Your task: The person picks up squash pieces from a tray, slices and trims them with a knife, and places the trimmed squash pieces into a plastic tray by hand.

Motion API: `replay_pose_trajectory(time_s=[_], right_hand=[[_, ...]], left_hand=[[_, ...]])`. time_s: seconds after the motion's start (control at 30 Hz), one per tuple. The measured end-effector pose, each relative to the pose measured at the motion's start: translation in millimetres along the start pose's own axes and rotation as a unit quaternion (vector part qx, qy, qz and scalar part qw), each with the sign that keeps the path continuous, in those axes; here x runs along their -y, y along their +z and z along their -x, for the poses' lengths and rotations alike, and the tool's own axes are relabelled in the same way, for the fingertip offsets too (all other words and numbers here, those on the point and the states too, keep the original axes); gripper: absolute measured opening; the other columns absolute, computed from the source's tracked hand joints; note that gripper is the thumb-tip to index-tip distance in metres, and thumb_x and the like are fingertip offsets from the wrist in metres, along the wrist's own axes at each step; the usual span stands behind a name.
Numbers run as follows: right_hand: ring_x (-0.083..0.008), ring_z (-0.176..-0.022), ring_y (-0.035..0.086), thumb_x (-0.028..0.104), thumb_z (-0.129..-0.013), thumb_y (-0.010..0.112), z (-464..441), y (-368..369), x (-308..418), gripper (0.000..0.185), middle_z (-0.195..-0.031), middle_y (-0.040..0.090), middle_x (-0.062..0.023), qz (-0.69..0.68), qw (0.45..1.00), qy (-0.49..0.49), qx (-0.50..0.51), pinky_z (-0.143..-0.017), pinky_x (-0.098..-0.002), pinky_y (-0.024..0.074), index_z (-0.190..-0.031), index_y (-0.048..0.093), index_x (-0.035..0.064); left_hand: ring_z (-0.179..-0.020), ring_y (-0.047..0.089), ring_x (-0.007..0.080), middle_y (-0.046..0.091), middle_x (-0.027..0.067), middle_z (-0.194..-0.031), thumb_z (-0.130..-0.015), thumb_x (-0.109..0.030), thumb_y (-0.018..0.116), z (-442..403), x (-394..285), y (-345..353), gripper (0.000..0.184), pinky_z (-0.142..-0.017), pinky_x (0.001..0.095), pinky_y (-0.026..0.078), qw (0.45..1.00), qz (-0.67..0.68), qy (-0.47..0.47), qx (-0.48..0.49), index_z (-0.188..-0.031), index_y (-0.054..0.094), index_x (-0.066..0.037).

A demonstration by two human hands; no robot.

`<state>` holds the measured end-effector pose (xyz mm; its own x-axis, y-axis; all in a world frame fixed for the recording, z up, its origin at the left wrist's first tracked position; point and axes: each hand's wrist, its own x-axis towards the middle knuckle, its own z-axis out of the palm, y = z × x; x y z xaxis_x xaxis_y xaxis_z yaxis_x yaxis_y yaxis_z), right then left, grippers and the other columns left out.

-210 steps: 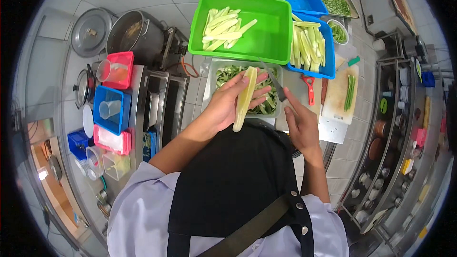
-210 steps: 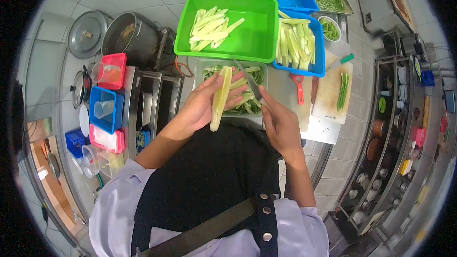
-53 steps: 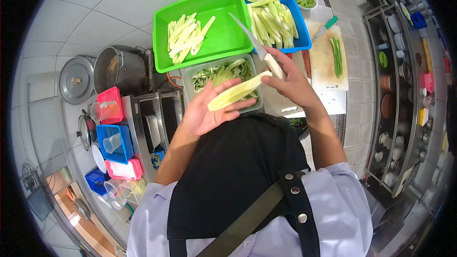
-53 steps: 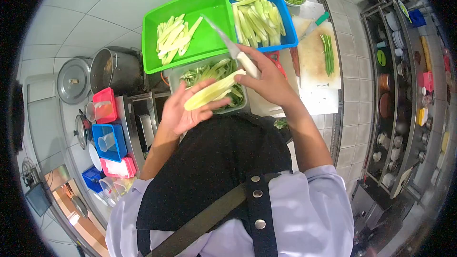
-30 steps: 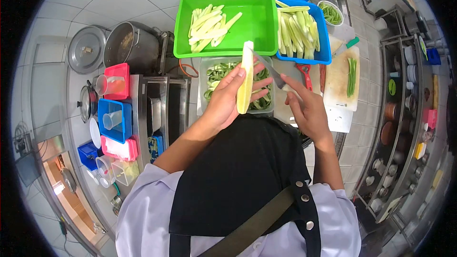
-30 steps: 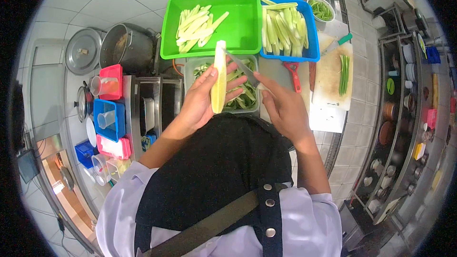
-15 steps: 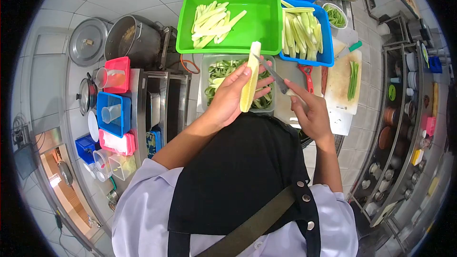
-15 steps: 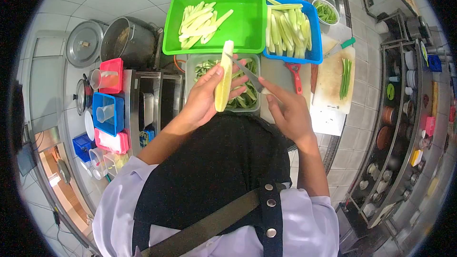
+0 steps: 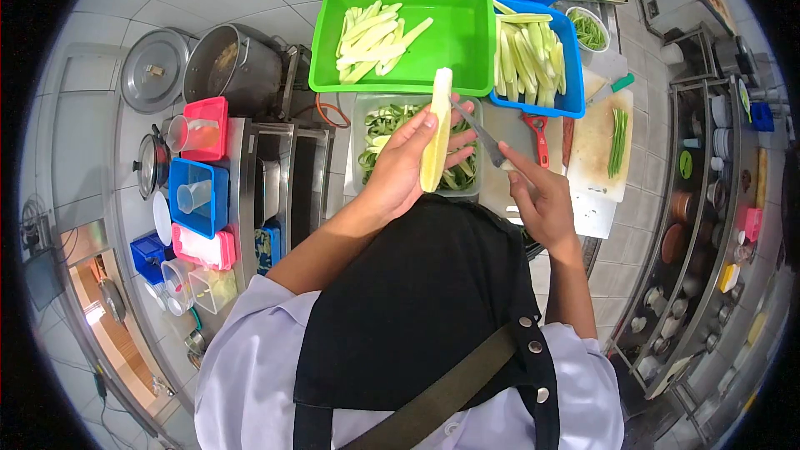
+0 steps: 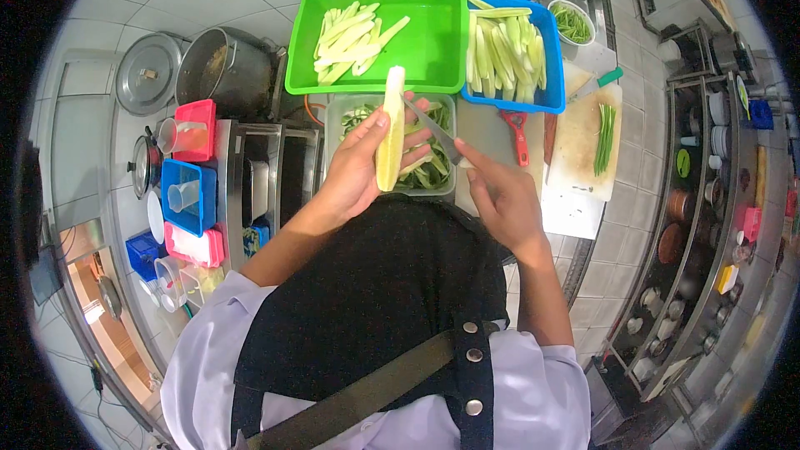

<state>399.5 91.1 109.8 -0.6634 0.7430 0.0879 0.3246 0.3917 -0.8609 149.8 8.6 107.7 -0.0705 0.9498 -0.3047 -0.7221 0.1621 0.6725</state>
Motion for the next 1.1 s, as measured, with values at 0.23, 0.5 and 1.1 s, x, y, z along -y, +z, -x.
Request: replay_pose_trajectory(time_s=[0.23, 0.5, 1.1], right_hand=[[-0.0302, -0.071, 0.069, 0.003, -0.104, 0.069, 7.4, 1.1, -3.8, 0.048, -0.093, 0.077, -0.0236, -0.033, 0.997, 0.062, 0.021, -0.075, -0.0360, 0.0551, -0.152, 0.074, 0.0119], [-0.0291, -0.072, 0.072, 0.004, -0.104, 0.072, 14.7, 8.0, -8.7, 0.047, -0.099, 0.080, -0.0226, 0.005, 0.994, 0.078, 0.071, -0.074, -0.0374, 0.0566, -0.150, 0.075, 0.0130], [-0.0288, -0.066, 0.066, 0.003, -0.102, 0.072, 12.3, 2.2, -16.8, 0.048, -0.084, 0.074, -0.0173, -0.007, 0.999, 0.002, 0.040, -0.068, -0.0400, 0.0532, -0.148, 0.077, 0.0152]], left_hand=[[-0.149, 0.061, 0.0352, 0.052, 0.0154, -0.171, -0.125, -0.036, 0.045, 0.8, 3.2, -2.6, 0.055, -0.125, 0.0493, 0.052, 1.000, -0.003, 0.000, -0.006, -0.171, 0.041, -0.006], [-0.155, 0.056, 0.0366, 0.052, 0.0188, -0.171, -0.125, -0.035, 0.043, -1.4, -3.8, 1.3, 0.054, -0.127, 0.0493, 0.050, 0.999, 0.028, 0.005, -0.025, -0.169, 0.043, -0.004], [-0.151, 0.061, 0.0345, 0.055, 0.0222, -0.168, -0.125, -0.038, 0.046, -1.8, -7.3, -0.4, 0.059, -0.125, 0.0473, 0.051, 0.999, 0.010, -0.023, -0.036, -0.169, 0.043, 0.000]])
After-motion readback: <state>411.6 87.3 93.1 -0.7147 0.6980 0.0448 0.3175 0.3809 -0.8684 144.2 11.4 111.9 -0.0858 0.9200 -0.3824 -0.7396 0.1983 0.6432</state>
